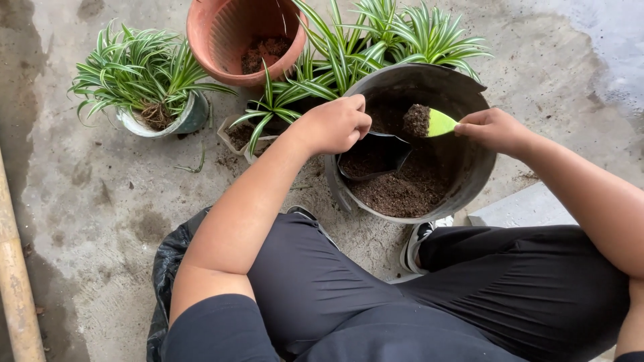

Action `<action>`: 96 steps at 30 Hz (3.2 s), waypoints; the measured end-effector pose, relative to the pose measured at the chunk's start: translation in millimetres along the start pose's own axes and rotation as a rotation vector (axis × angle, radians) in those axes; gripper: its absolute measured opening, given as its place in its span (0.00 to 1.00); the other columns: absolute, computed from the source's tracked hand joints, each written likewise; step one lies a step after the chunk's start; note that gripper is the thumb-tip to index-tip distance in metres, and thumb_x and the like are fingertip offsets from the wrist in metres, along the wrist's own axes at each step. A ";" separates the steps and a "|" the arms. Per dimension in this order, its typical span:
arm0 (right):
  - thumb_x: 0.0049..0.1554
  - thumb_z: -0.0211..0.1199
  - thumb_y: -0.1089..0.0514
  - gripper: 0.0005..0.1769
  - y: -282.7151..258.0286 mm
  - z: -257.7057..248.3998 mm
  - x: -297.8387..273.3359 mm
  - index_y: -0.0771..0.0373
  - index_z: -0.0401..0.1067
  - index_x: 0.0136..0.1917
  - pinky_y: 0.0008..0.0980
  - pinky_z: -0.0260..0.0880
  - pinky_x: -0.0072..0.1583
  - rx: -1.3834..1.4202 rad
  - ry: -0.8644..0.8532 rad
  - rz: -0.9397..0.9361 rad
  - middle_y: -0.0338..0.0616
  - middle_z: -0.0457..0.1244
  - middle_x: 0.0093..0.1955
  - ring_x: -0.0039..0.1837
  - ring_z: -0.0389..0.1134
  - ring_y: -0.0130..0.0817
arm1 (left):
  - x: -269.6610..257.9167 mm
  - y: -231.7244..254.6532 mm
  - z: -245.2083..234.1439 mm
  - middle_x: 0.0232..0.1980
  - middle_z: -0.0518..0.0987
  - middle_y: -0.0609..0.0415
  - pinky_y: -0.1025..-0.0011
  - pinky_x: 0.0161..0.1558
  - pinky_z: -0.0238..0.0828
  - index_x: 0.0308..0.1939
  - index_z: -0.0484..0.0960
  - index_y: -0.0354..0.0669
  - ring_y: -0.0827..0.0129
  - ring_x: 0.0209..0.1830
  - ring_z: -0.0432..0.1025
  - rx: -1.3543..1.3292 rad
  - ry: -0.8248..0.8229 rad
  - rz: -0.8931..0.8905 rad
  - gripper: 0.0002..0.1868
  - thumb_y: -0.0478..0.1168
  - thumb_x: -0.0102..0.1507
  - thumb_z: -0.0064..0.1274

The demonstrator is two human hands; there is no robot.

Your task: Planting spider plant offsets into a large bucket of soil using a small hand scoop.

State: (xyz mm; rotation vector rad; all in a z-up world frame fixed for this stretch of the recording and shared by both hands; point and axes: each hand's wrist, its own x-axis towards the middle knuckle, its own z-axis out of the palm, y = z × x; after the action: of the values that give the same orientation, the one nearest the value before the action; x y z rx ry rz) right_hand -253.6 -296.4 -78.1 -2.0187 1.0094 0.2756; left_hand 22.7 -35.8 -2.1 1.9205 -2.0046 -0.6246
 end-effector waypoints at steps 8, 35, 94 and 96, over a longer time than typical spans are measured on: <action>0.64 0.58 0.50 0.21 -57.7 -29.5 -53.4 0.64 0.79 0.63 0.44 0.71 0.57 -0.153 -0.060 0.040 0.55 0.72 0.53 0.50 0.72 0.45 | 2.8 16.5 -5.7 0.41 0.74 0.59 0.67 0.47 0.71 0.22 0.87 0.52 0.65 0.44 0.71 -0.004 -0.068 -0.096 0.13 0.33 0.54 0.49; 0.60 0.62 0.47 0.18 -129.4 24.5 -80.0 0.60 0.82 0.54 0.40 0.70 0.46 -0.367 -0.198 -0.048 0.52 0.73 0.38 0.41 0.71 0.45 | 0.4 -17.7 34.6 0.55 0.71 0.54 0.61 0.48 0.71 0.47 0.82 0.40 0.57 0.49 0.68 0.093 -0.029 0.014 0.17 0.25 0.59 0.44; 0.65 0.56 0.51 0.09 -115.7 63.0 -57.2 0.51 0.67 0.57 0.49 0.80 0.38 -0.907 -0.099 -0.416 0.48 0.70 0.42 0.41 0.77 0.55 | -5.9 -38.9 51.6 0.43 0.65 0.65 0.62 0.40 0.70 0.25 0.86 0.71 0.61 0.46 0.67 0.243 0.077 0.000 0.13 0.39 0.56 0.64; 0.65 0.56 0.51 0.09 -123.5 60.2 -61.3 0.54 0.68 0.57 0.49 0.80 0.37 -0.905 -0.062 -0.475 0.51 0.69 0.42 0.40 0.76 0.55 | -7.5 -36.2 48.6 0.44 0.65 0.64 0.62 0.41 0.69 0.25 0.86 0.71 0.61 0.46 0.67 0.241 0.065 -0.003 0.13 0.38 0.57 0.64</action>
State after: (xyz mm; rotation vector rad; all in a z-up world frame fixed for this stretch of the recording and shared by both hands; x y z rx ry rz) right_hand -192.3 -176.4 -11.2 -2.9533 0.3275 0.6025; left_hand 30.4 -23.8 -61.4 2.0482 -2.1182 -0.3285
